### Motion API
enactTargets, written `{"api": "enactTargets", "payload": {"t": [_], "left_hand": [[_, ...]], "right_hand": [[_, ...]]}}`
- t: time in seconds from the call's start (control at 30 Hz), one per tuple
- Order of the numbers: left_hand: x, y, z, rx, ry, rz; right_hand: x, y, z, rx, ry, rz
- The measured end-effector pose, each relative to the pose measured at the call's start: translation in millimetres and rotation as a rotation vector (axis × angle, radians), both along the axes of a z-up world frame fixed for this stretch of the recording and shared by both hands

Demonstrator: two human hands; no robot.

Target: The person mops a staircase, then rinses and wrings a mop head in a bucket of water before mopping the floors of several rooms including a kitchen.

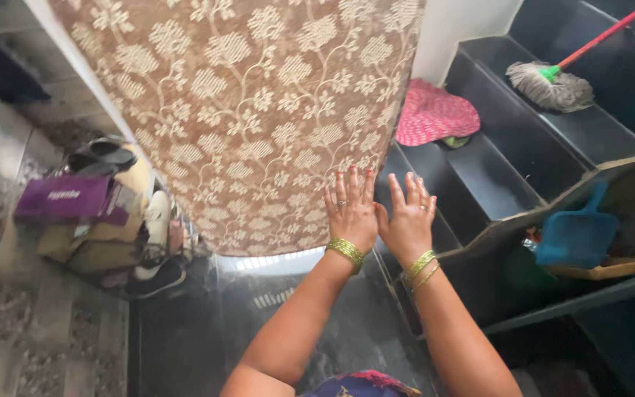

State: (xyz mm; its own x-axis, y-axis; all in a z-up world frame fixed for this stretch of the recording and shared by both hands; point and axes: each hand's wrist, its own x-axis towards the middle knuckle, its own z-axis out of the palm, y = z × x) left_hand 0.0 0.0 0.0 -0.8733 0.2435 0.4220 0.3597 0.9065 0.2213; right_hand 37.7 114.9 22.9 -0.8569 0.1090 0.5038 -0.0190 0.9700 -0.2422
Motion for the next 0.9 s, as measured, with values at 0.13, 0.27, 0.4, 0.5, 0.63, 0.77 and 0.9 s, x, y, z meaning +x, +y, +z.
{"api": "enactTargets", "payload": {"t": [0.13, 0.27, 0.4, 0.5, 0.63, 0.77, 0.9], "left_hand": [[-12.9, 57.4, 13.2, 0.053, -0.022, -0.054], [-17.8, 123.0, 10.1, 0.148, 0.015, -0.118], [-29.3, 185.3, 19.0, 0.184, 0.076, -0.182], [-42.0, 224.0, 26.1, 0.164, -0.029, -0.279], [-48.9, 291.6, 25.5, 0.237, 0.032, -0.437], [-50.7, 365.1, 37.0, 0.305, 0.072, -0.635], [-37.1, 419.3, 55.8, 0.330, 0.100, -0.828]], "right_hand": [[-8.7, 54.8, 14.9, 0.013, 0.014, -0.041], [-17.5, 110.0, 15.3, 0.038, 0.022, -0.108], [-24.8, 164.7, 13.4, 0.016, 0.074, -0.210], [-25.8, 205.9, 14.9, 0.051, 0.101, -0.315], [-15.5, 260.2, 19.5, 0.070, 0.126, -0.484], [-8.3, 319.9, 38.6, 0.180, 0.149, -0.738], [13.3, 362.7, 48.1, 0.176, 0.200, -0.967]]}}
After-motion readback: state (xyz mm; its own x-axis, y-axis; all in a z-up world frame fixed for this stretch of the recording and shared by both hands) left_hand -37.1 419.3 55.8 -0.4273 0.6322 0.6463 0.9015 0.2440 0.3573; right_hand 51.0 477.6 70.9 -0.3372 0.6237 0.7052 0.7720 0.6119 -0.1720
